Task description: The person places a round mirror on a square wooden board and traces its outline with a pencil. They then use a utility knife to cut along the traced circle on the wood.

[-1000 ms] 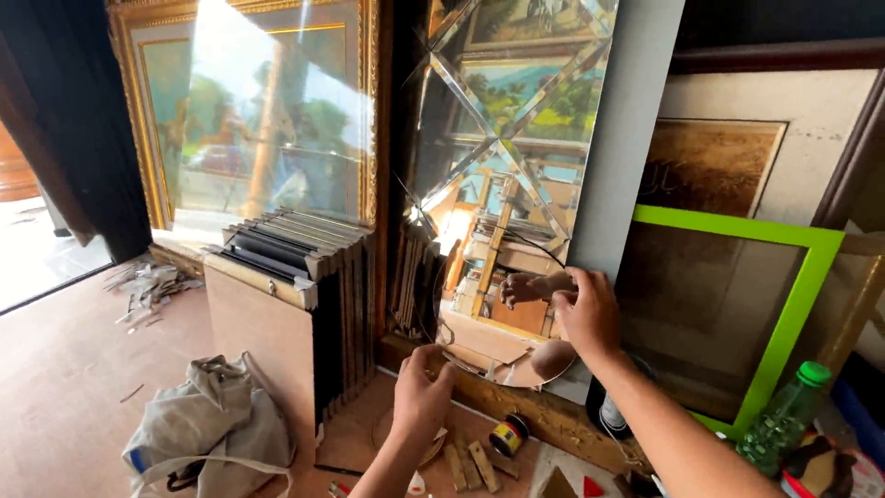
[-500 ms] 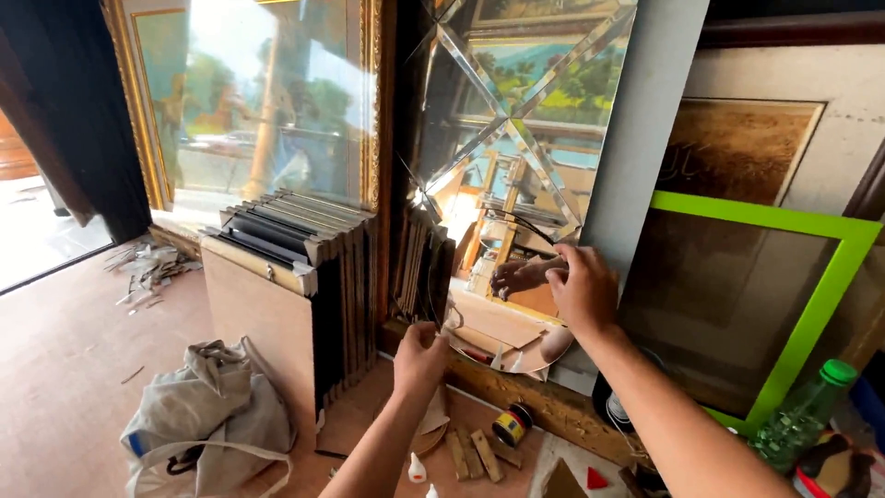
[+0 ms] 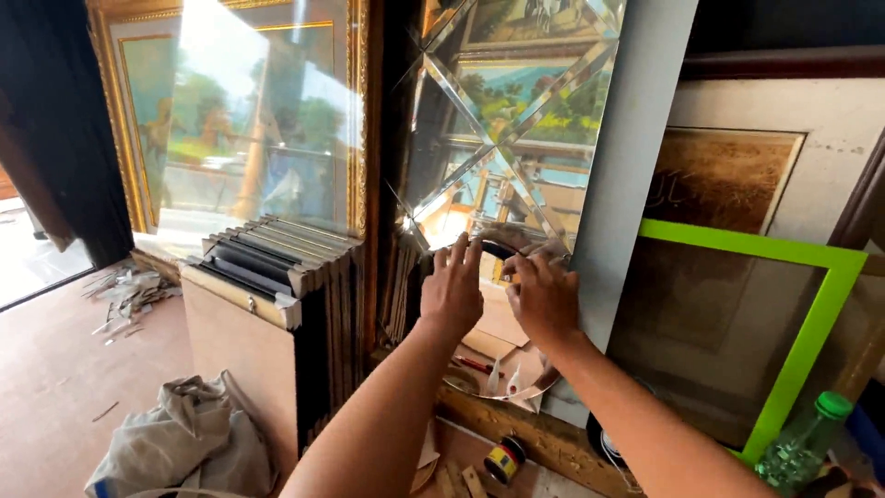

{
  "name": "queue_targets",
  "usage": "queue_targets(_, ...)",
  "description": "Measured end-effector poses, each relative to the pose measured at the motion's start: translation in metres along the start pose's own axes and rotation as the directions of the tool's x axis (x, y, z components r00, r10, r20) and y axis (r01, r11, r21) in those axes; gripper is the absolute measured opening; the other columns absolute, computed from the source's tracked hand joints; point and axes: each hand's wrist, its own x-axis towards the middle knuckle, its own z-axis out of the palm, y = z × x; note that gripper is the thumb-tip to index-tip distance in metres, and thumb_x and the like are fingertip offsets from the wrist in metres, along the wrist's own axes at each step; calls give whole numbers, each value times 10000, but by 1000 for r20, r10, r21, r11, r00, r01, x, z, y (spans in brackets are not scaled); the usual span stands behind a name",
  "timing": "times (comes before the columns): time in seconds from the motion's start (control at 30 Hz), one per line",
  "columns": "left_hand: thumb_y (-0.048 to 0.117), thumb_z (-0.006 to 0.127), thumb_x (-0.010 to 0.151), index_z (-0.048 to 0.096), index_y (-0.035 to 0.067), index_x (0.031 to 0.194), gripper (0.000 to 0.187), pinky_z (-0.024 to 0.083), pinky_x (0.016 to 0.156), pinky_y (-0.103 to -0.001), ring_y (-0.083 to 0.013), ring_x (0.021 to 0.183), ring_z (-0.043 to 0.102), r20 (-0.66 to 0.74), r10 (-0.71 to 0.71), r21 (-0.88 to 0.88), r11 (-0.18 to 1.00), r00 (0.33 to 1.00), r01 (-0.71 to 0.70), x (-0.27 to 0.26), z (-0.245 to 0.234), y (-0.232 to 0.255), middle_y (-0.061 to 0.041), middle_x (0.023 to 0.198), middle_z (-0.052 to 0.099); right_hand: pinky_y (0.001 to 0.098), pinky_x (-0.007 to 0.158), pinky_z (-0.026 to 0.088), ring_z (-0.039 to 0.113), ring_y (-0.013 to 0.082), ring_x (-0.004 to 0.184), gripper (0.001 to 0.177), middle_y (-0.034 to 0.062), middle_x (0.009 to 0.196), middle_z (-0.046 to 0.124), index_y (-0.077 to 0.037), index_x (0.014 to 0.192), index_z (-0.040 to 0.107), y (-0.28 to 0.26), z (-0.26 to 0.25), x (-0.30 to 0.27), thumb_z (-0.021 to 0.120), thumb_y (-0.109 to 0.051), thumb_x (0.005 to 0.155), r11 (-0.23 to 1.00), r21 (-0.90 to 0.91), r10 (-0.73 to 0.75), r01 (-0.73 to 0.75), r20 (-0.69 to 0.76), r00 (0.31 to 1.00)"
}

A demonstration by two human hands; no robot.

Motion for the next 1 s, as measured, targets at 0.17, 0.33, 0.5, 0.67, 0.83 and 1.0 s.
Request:
queue_targets(0.17,294,822,947,382,239,1689,864,678,924,-532,-418,1536,458,36,15,126,992,999,-19,22,27,-8,-74,1674,459,472,860,563,759,230,1070,529,-86,1088,671,-351,1297,689,7,2,8,913,-335,818,992,120,26,-41,124,992)
queue_targets(0.33,336,812,958,382,219,1652,824,668,950,-547,-432,1528,455,56,-4,116,993,998,-2,6,16,-9,-98,1677,435,544,1003,555,766,287,1193,345,-79,1111,783,-405,1243,784,10,-22,50,792,-413,898,917,316,93,-242,422,902)
queue_targets(0.5,298,839,935,344,234,1661,881,669,974,-563,-460,1516,475,52,46,74,996,998,-49,-5,17,-9,-82,1701,374,518,991,625,788,392,1167,382,81,1146,857,-267,1288,865,19,33,102,590,-187,1036,911,400,-34,-105,326,945)
queue_targets(0.67,342,855,928,327,244,1676,921,675,967,-540,-433,1507,482,54,39,137,990,998,-46,-12,10,1,-66,1700,349,579,905,650,801,426,1140,326,129,1122,855,-264,1249,874,-6,21,131,600,-231,1076,965,240,-40,-102,523,852)
queue_targets(0.83,355,878,894,301,248,1709,1005,676,933,-542,-448,1481,500,39,37,128,991,999,-42,-15,18,-6,-72,1705,325,601,939,659,761,406,1243,267,101,1208,819,-329,1222,851,-8,61,152,672,-283,1030,995,91,-29,-39,646,763)
queue_targets(1.0,376,896,880,251,251,1746,1087,677,939,-546,-452,1485,491,40,42,127,991,998,-47,-21,13,-7,-75,1726,300,594,1000,638,745,369,1320,256,75,1255,832,-346,1195,897,-7,73,161,830,-344,948,998,43,-62,44,696,715)
